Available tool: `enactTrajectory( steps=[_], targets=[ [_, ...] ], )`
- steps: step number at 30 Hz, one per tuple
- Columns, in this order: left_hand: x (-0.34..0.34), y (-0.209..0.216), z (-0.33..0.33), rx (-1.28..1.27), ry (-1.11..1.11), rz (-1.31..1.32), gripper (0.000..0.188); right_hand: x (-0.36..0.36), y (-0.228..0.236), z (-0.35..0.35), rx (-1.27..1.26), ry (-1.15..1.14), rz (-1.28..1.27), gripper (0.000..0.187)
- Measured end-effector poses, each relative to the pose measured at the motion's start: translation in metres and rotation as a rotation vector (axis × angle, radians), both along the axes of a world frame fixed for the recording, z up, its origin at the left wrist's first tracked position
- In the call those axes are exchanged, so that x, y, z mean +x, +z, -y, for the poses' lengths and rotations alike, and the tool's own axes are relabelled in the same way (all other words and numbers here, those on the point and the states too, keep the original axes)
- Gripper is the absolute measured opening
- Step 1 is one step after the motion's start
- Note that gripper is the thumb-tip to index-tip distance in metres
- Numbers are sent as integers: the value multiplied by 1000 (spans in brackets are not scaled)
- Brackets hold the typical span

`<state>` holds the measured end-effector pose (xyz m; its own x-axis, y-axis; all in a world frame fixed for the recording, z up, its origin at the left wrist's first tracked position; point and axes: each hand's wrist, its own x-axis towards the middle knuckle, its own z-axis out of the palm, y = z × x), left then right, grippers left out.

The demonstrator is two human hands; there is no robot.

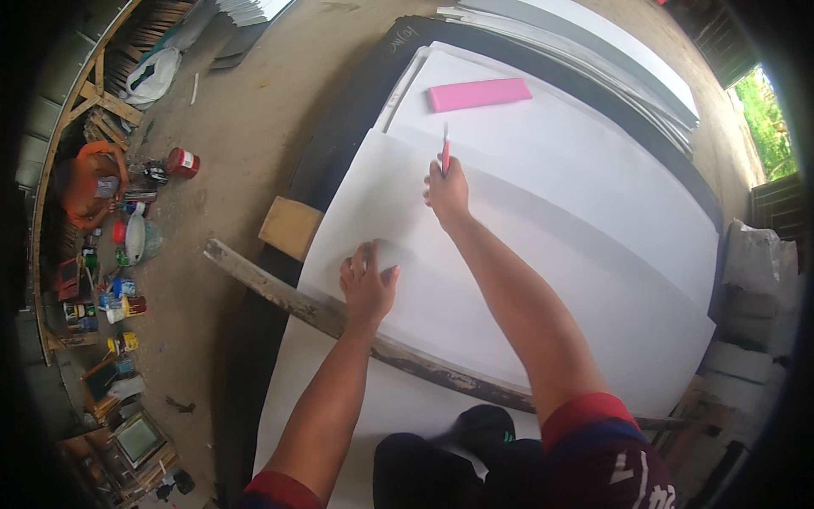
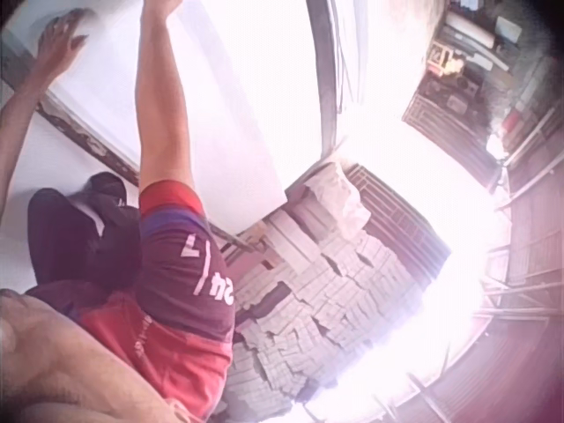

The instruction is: The person measures and cuts large white panels using a utility knife and a wooden straightedge. They repeatedly align the straightedge, score the panel, and snap off the cut sections, stacking the finished pieces nearby.

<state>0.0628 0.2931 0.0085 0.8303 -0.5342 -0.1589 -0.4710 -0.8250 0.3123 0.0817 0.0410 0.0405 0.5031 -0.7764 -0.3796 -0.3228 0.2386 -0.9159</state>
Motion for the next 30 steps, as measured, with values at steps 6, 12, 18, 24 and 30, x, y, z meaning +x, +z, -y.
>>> enactTrajectory(
  steps=[6, 12, 18, 24, 30],
  targets=[
    [3, 26, 6, 104, -59, -77, 76, -88, 22, -26, -382, 360, -397, 36],
    [-42, 83, -3, 271, -370, -213, 69, -191, 113, -31, -483, 432, -400, 34],
    [-139, 103, -23, 294, -717, -47, 72, -329, 196, -46, -744, 505, -607, 36],
    [-214, 95, -59, 257, -806, -108, 86, -458, 188, -75, -650, 471, -700, 38],
    [-242, 59, -56, 247, -794, -9, 101, -567, 109, -85, -643, 416, -776, 48]
  ],
)
